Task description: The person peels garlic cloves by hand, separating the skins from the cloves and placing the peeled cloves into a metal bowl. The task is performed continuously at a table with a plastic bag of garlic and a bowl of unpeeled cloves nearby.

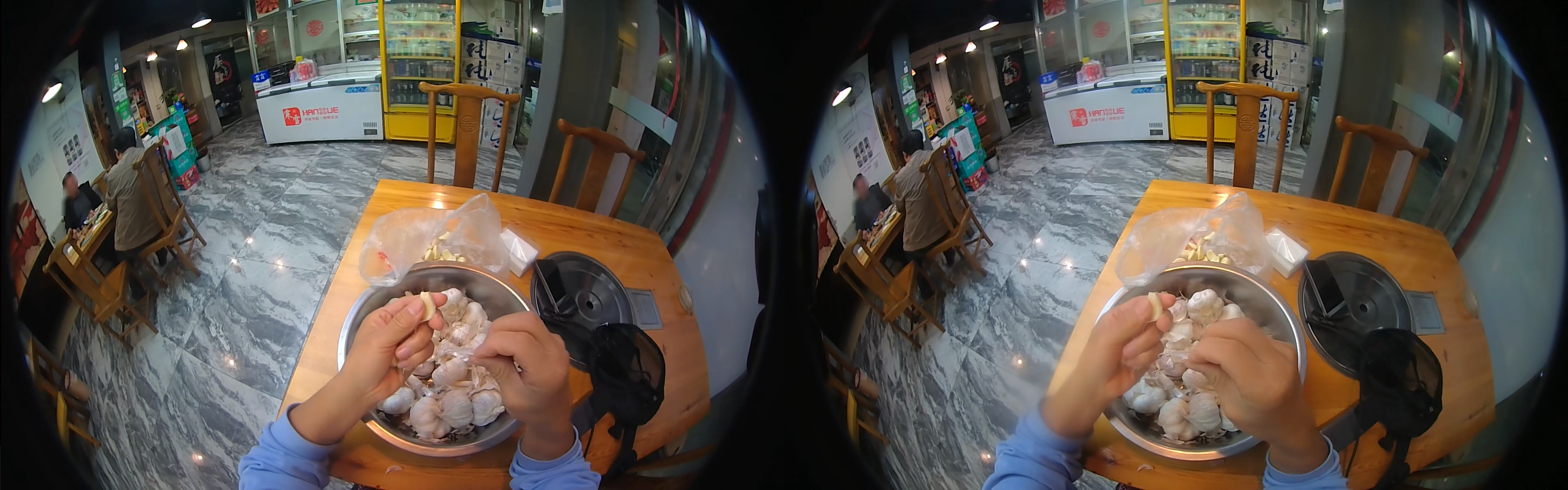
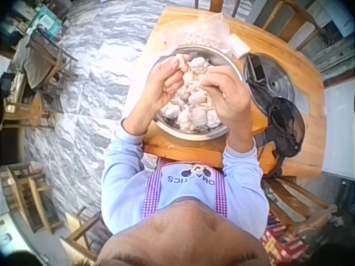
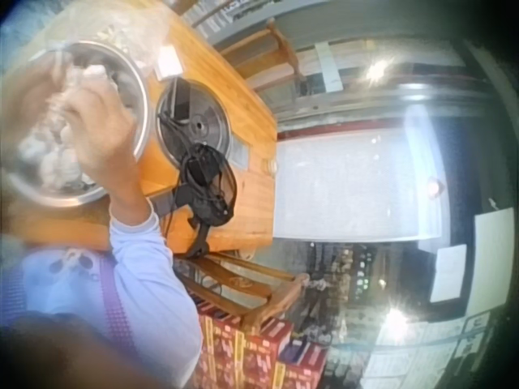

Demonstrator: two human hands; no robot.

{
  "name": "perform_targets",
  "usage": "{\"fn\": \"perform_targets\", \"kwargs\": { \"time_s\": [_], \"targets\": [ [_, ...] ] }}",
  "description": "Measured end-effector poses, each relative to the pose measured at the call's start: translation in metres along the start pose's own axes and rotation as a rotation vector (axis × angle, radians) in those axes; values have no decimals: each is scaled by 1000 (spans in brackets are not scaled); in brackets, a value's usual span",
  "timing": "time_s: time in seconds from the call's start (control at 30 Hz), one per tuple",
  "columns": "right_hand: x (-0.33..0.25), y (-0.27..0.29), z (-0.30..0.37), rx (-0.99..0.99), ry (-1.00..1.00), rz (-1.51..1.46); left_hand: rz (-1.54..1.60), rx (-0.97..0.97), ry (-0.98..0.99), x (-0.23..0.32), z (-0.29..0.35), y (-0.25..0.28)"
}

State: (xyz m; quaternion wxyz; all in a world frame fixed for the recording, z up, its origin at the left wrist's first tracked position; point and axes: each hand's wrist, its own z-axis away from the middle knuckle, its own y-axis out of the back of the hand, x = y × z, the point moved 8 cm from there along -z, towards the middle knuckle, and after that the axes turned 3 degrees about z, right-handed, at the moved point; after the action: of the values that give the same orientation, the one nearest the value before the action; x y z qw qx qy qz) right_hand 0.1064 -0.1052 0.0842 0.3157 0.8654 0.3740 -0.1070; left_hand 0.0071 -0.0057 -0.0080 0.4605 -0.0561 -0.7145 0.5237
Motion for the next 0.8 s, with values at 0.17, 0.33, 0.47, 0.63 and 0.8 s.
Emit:
{"fn": "perform_targets", "kwargs": {
  "time_s": [0.17,0.33,0.47,0.63,0.8],
  "targets": [
    [15,5,-2,-19,-70,33,-85,-56,19,-6,3,-5],
    [31,-5,2,-13,-268,-157,-218,-33,-24,-12,8,-6],
    [25,-11,-2,-34,-187,-146,-254,-44,-10,-14,10,-9],
    [20,-10,-3,-47,-88,-111,-323,-1,27,-14,13,-7],
    [17,-9,-3,-46,-12,-55,-406,14,56,-13,14,-6]
  ]
}}
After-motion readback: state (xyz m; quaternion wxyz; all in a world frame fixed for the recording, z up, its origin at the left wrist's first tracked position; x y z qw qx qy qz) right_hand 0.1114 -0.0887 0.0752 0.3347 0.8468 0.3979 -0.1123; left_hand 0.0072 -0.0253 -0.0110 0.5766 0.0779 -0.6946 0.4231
